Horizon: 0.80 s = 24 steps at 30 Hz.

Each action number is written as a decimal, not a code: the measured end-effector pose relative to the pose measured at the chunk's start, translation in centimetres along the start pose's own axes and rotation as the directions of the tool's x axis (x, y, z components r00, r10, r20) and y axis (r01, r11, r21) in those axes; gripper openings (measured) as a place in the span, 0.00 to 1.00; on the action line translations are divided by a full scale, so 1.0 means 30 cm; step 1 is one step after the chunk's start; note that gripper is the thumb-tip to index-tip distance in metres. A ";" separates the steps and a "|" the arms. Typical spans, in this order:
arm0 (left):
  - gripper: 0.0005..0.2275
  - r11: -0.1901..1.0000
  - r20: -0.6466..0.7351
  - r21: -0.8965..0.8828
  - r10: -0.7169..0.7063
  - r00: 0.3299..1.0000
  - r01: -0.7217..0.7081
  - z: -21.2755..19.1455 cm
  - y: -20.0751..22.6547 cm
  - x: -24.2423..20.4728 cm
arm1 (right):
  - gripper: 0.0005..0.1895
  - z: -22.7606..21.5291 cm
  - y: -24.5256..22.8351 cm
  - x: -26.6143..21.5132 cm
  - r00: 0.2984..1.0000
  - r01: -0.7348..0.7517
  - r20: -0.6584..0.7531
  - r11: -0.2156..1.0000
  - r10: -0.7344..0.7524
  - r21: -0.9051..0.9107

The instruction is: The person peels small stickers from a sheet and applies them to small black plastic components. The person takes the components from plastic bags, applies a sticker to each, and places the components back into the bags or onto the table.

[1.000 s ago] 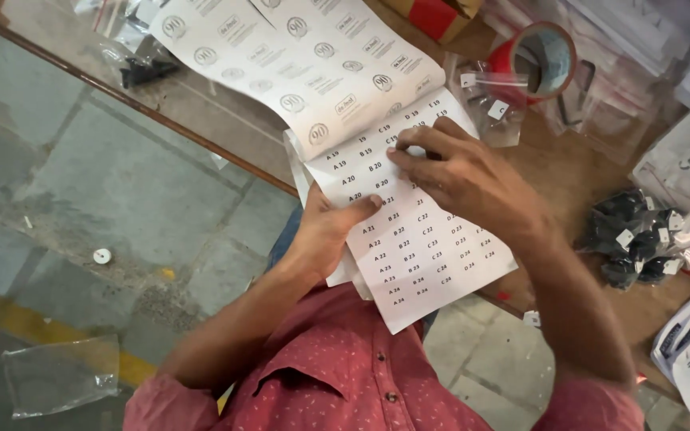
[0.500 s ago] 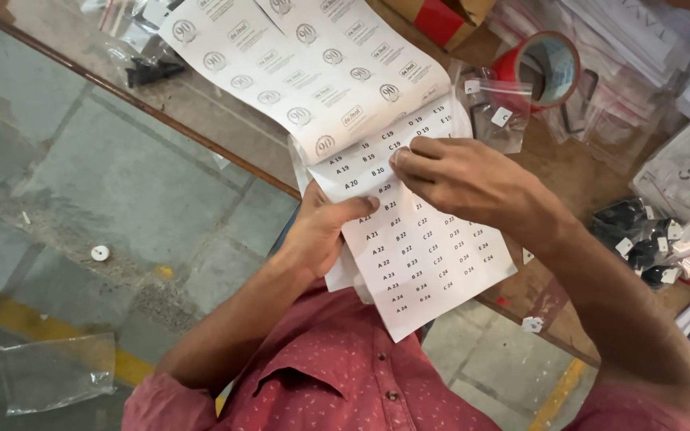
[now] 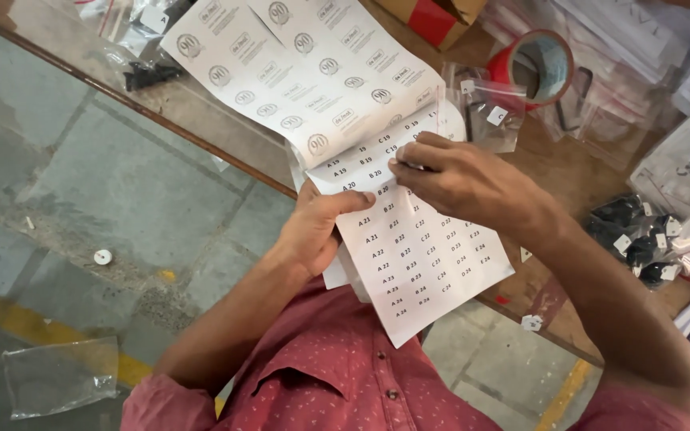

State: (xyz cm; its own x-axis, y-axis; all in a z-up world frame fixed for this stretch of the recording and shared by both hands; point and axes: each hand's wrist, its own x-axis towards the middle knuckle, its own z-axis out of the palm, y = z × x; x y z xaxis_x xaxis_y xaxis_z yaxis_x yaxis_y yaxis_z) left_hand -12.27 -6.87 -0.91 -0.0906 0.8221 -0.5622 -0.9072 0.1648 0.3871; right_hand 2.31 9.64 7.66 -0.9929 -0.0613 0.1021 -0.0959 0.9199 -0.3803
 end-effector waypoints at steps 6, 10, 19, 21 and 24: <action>0.26 0.999 -0.018 -0.018 -0.033 0.999 0.032 0.005 0.014 0.000 | 0.12 0.001 0.007 0.017 0.995 0.059 0.083 0.993 -0.050 -0.105; 0.26 0.999 -0.042 0.001 -0.036 0.998 0.036 -0.010 0.002 0.003 | 0.10 0.000 0.021 0.029 0.992 0.032 0.120 0.999 -0.028 -0.037; 0.23 1.000 0.076 0.026 0.010 0.997 -0.012 -0.018 -0.004 -0.016 | 0.07 0.050 0.070 -0.010 0.987 -0.152 -0.016 0.974 0.157 0.170; 0.24 0.985 0.088 0.132 0.103 0.991 -0.114 -0.003 0.003 -0.033 | 0.08 0.062 0.080 -0.030 0.923 -0.319 -0.119 0.901 0.366 0.295; 0.26 0.891 0.029 0.365 0.279 0.960 -0.270 0.019 0.006 -0.094 | 0.07 0.086 0.054 -0.079 0.739 -0.474 -0.249 0.746 0.626 0.468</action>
State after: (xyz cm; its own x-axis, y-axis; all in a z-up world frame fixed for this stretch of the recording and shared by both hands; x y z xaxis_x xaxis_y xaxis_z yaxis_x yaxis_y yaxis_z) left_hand -11.95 -8.85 1.15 -0.3283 0.8507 -0.4105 -0.6337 0.1239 0.7636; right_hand 4.32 10.27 4.44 -0.7765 0.6266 0.0661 0.3660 0.5340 -0.7622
